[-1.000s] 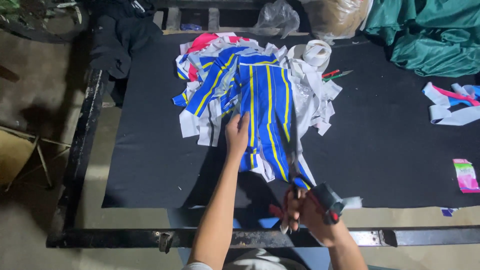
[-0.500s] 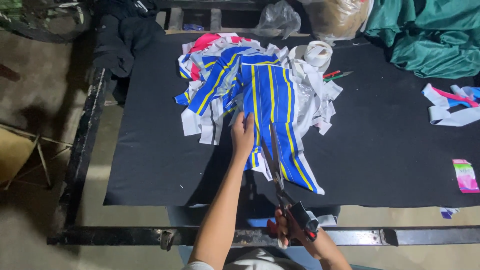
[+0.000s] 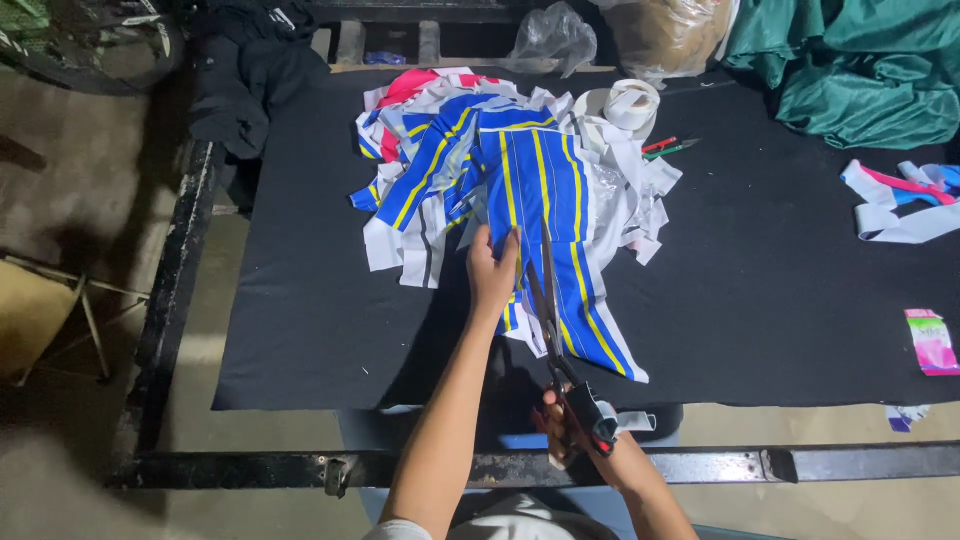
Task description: Trimming small pieces of striped fabric using scissors on a cutting table.
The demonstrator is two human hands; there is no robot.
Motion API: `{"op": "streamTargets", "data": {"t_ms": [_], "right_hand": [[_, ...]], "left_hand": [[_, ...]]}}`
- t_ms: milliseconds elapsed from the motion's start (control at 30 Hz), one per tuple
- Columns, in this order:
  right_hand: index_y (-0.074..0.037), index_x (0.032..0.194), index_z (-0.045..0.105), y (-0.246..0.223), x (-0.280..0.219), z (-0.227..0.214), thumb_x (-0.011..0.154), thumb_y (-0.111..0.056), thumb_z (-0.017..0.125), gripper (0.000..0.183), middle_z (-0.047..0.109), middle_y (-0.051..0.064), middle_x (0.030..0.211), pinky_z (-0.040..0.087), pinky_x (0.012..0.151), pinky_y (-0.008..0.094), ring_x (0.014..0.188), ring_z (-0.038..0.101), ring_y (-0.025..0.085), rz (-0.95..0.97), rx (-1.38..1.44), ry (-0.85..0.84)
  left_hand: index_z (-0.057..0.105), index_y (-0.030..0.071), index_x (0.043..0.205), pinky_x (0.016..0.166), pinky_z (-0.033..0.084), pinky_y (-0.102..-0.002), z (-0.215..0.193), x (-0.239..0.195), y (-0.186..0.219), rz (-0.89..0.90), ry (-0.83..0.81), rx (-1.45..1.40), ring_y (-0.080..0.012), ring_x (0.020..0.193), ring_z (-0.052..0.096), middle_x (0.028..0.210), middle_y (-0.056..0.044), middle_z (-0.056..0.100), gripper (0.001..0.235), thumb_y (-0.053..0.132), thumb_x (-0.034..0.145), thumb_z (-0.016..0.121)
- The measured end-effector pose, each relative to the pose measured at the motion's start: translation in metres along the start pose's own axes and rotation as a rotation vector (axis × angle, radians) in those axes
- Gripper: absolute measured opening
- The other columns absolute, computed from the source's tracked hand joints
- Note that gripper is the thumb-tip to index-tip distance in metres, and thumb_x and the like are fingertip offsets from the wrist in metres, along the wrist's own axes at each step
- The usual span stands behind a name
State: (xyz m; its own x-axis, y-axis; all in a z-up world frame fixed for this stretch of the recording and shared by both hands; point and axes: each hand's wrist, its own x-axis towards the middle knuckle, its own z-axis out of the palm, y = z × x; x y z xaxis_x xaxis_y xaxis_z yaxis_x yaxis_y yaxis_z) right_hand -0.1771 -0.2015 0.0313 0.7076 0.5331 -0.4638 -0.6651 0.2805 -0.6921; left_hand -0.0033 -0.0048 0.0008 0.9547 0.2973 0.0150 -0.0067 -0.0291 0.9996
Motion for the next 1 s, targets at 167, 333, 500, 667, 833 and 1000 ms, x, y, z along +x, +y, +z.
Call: {"op": "streamTargets", "data": {"t_ms": [167,333,500,667,833,1000], "right_hand": [[-0.003,0.119,0.062,0.001,0.007,-0.004,0.098,-0.031,0.061,0.035,0.058,0.006,0.085,0.05,0.057,0.036,0.068,0.057,0.02,-0.077,0.012,0.028],[0.0,0.124,0.063,-0.002,0.019,-0.01,0.096,-0.029,0.065,0.04,0.065,0.007,0.098,0.055,0.071,0.034,0.086,0.066,0.016,-0.157,0.019,0.005],[-0.005,0.114,0.065,-0.001,0.04,-0.006,0.095,-0.022,0.067,0.026,0.061,0.003,0.08,0.049,0.056,0.026,0.069,0.059,0.012,-0.205,-0.11,0.153],[-0.006,0.107,0.066,0.002,0.039,0.004,0.095,-0.023,0.063,0.021,0.061,0.005,0.075,0.047,0.05,0.027,0.063,0.06,0.019,-0.294,-0.296,0.187],[-0.006,0.121,0.066,0.02,0.046,-0.01,0.093,-0.02,0.069,0.032,0.069,0.014,0.08,0.051,0.053,0.026,0.076,0.072,0.023,-0.12,-0.3,0.351],[-0.005,0.115,0.067,0.02,0.044,-0.01,0.092,-0.021,0.069,0.029,0.067,0.013,0.085,0.053,0.053,0.027,0.078,0.071,0.024,-0.215,-0.28,0.22]], "left_hand": [[0.056,0.013,0.13,0.104,0.058,-0.048,0.002,0.0,-0.005,0.074,-0.059,-0.024,-0.0319,0.121,0.07,0.128,-0.01,0.069,0.051,0.05,0.096,0.056],[0.065,0.012,0.119,0.103,0.057,-0.041,0.004,-0.002,0.0,-0.003,-0.076,-0.017,-0.0283,0.115,0.072,0.121,-0.009,0.074,0.046,0.051,0.097,0.053],[0.068,0.01,0.11,0.097,0.06,-0.042,0.003,-0.003,0.004,-0.004,-0.114,0.018,-0.0285,0.107,0.076,0.106,-0.009,0.077,0.045,0.049,0.099,0.049],[0.058,0.013,0.131,0.104,0.057,-0.048,0.001,-0.004,0.011,-0.024,-0.159,-0.016,-0.0318,0.121,0.07,0.128,-0.012,0.07,0.059,0.058,0.094,0.05],[0.057,0.015,0.131,0.104,0.057,-0.048,0.0,-0.009,0.03,-0.196,-0.135,-0.021,-0.0323,0.124,0.069,0.132,-0.012,0.068,0.064,0.063,0.089,0.05],[0.055,0.014,0.138,0.107,0.054,-0.051,0.004,-0.008,0.007,0.021,-0.043,-0.056,-0.0322,0.127,0.067,0.134,-0.011,0.068,0.053,0.05,0.099,0.05]]}}
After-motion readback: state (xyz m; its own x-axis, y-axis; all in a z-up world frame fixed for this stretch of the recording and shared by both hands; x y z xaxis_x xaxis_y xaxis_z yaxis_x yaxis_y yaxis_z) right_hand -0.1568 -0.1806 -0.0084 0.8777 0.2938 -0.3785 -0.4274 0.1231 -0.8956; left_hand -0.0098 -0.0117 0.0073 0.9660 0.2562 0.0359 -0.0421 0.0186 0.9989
